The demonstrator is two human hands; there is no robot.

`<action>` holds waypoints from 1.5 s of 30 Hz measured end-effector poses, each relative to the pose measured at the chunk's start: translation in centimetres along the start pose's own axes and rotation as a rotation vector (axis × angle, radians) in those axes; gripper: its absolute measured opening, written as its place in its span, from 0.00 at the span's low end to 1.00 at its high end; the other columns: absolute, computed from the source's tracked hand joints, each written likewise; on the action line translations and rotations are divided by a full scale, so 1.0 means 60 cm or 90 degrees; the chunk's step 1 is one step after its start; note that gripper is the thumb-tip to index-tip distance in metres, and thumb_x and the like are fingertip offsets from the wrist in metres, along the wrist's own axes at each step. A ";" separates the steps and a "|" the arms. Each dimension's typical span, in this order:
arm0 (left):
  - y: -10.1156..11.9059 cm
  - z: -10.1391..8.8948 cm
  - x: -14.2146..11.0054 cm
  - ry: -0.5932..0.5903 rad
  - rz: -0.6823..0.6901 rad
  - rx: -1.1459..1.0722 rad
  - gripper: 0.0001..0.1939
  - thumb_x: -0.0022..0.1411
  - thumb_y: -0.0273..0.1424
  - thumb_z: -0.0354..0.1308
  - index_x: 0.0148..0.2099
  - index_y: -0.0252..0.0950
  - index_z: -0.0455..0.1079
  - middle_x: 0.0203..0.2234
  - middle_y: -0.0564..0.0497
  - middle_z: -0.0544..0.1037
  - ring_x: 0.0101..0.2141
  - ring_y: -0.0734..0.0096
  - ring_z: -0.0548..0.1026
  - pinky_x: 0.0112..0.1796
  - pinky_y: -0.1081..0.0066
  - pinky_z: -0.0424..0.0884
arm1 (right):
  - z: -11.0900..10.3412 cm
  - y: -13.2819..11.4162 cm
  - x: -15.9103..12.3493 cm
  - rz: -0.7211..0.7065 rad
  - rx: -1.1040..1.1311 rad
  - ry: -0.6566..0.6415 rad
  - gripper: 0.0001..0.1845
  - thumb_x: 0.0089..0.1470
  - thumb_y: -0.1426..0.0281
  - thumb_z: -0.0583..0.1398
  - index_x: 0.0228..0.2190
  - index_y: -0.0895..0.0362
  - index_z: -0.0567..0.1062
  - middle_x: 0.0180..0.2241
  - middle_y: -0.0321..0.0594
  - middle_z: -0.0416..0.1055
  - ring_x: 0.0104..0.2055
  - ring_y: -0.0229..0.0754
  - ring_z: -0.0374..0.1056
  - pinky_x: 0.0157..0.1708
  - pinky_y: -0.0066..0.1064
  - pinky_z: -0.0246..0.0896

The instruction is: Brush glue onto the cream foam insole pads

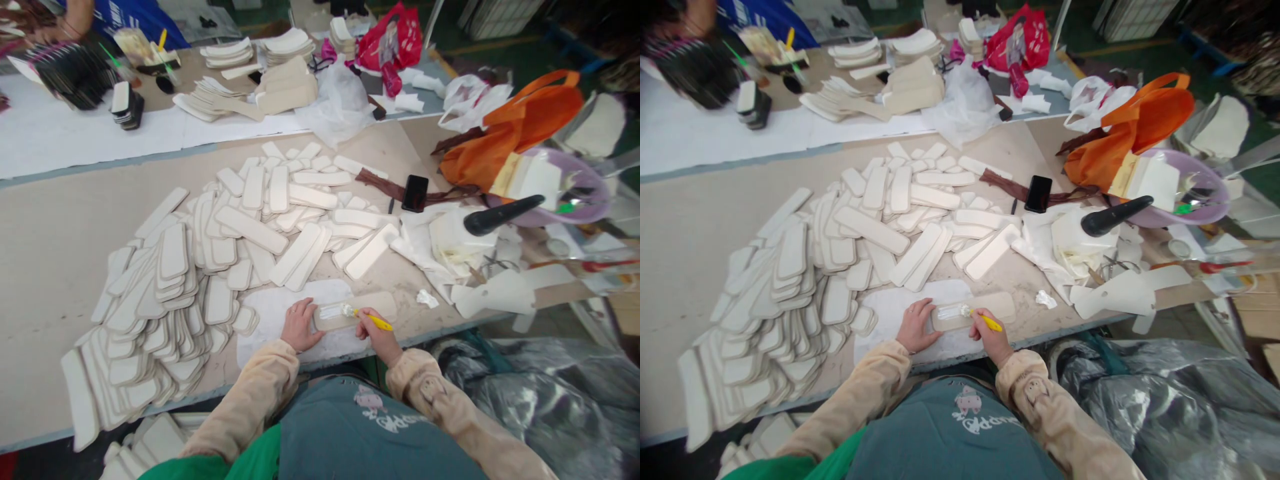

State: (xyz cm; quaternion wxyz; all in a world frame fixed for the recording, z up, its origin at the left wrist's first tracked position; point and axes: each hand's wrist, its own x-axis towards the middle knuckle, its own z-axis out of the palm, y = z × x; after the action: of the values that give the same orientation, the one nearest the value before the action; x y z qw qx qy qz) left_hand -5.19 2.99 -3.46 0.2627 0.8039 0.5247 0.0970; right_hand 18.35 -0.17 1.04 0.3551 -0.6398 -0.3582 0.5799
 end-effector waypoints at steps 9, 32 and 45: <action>0.004 0.002 0.001 0.006 -0.006 0.019 0.33 0.46 0.44 0.63 0.54 0.38 0.63 0.56 0.40 0.64 0.54 0.49 0.62 0.52 0.52 0.59 | -0.129 0.025 0.015 0.007 0.031 0.175 0.20 0.49 0.50 0.59 0.33 0.53 0.68 0.17 0.31 0.66 0.19 0.39 0.61 0.22 0.31 0.60; 0.012 -0.001 -0.003 -0.005 -0.017 -0.002 0.33 0.47 0.45 0.62 0.54 0.38 0.63 0.57 0.40 0.62 0.54 0.49 0.61 0.53 0.51 0.57 | 0.062 0.015 -0.020 0.008 0.014 -0.173 0.16 0.56 0.53 0.53 0.31 0.52 0.71 0.17 0.29 0.66 0.20 0.37 0.62 0.24 0.29 0.60; 0.007 0.002 -0.003 -0.006 -0.011 0.016 0.33 0.46 0.44 0.63 0.54 0.39 0.63 0.57 0.40 0.62 0.54 0.49 0.61 0.53 0.52 0.58 | -0.056 0.025 -0.009 0.034 0.031 0.028 0.18 0.51 0.50 0.57 0.29 0.53 0.69 0.16 0.31 0.66 0.18 0.38 0.61 0.22 0.30 0.59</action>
State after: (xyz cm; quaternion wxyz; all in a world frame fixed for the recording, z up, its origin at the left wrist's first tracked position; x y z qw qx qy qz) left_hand -4.88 2.68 -3.36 0.2563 0.8030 0.5314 0.0842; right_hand 21.72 -1.49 0.26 0.3627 -0.6530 -0.3187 0.5834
